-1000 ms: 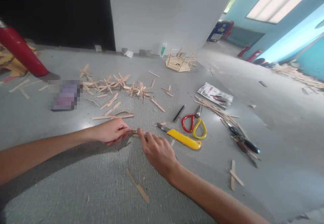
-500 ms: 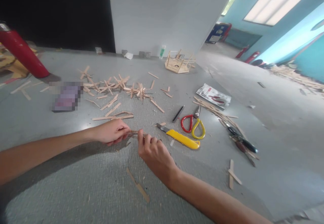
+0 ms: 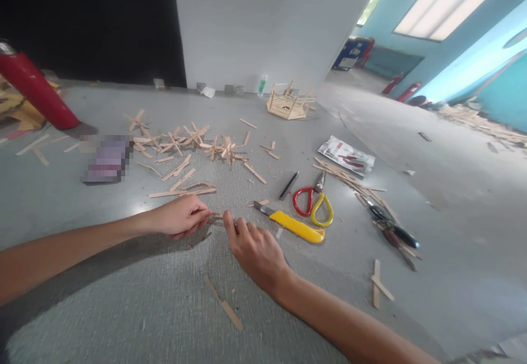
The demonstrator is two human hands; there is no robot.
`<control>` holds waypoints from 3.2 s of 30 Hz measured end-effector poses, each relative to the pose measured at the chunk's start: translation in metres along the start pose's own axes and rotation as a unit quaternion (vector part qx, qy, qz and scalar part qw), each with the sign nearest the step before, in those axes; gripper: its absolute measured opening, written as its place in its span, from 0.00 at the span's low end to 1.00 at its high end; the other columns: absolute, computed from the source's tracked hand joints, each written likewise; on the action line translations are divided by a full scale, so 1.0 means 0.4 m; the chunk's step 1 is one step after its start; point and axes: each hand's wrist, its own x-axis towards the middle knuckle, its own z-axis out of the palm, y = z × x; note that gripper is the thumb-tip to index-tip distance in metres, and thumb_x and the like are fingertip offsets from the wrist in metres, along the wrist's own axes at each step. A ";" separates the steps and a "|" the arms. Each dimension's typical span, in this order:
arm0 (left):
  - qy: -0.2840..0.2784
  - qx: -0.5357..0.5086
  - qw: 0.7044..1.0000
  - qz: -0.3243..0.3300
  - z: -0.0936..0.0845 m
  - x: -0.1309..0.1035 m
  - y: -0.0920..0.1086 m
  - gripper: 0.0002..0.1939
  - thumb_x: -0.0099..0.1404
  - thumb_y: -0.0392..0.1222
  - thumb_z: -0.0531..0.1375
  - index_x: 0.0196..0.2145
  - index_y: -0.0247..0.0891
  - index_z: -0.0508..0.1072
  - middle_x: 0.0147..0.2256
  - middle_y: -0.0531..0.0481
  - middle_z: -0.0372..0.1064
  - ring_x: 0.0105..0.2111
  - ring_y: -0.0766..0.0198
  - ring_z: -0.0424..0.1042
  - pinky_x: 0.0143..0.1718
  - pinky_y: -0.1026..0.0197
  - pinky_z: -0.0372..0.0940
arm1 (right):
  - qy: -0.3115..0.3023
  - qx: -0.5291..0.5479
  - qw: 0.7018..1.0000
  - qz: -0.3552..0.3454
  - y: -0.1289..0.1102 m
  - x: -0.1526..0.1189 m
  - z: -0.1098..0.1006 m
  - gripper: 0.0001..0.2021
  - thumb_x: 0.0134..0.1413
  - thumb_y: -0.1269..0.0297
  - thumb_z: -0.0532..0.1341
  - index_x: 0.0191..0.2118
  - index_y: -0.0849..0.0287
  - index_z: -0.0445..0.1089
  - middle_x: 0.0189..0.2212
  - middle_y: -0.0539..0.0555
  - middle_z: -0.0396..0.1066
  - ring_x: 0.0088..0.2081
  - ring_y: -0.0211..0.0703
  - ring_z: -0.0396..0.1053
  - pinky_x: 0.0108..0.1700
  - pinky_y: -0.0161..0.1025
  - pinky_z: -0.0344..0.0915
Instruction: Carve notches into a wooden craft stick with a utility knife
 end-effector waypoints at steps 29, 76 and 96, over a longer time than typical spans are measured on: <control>0.020 -0.014 1.000 -0.014 0.009 -0.002 0.004 0.23 0.70 0.51 0.51 0.20 0.39 0.62 0.14 0.52 0.62 0.10 0.66 0.60 0.12 0.63 0.52 | -0.103 0.007 0.995 -0.001 -0.011 0.026 -0.049 0.23 0.61 0.79 0.54 0.61 0.66 0.58 0.32 0.54 0.72 0.29 0.40 0.74 0.25 0.36 0.61; -0.024 -0.028 0.999 -0.021 -0.014 -0.008 0.017 0.22 0.69 0.54 0.54 0.21 0.39 0.62 0.16 0.53 0.61 0.11 0.67 0.60 0.12 0.64 0.50 | 0.019 -0.047 0.999 0.006 -0.019 0.012 -0.021 0.19 0.60 0.79 0.55 0.56 0.65 0.66 0.30 0.52 0.70 0.30 0.40 0.69 0.30 0.38 0.60; -0.023 -0.017 0.999 -0.015 -0.012 -0.007 0.017 0.23 0.70 0.52 0.52 0.20 0.38 0.63 0.15 0.52 0.61 0.10 0.68 0.60 0.12 0.65 0.52 | 0.023 0.070 0.997 -0.004 0.007 0.007 0.007 0.24 0.57 0.81 0.56 0.59 0.66 0.63 0.32 0.52 0.72 0.32 0.41 0.71 0.29 0.36 0.65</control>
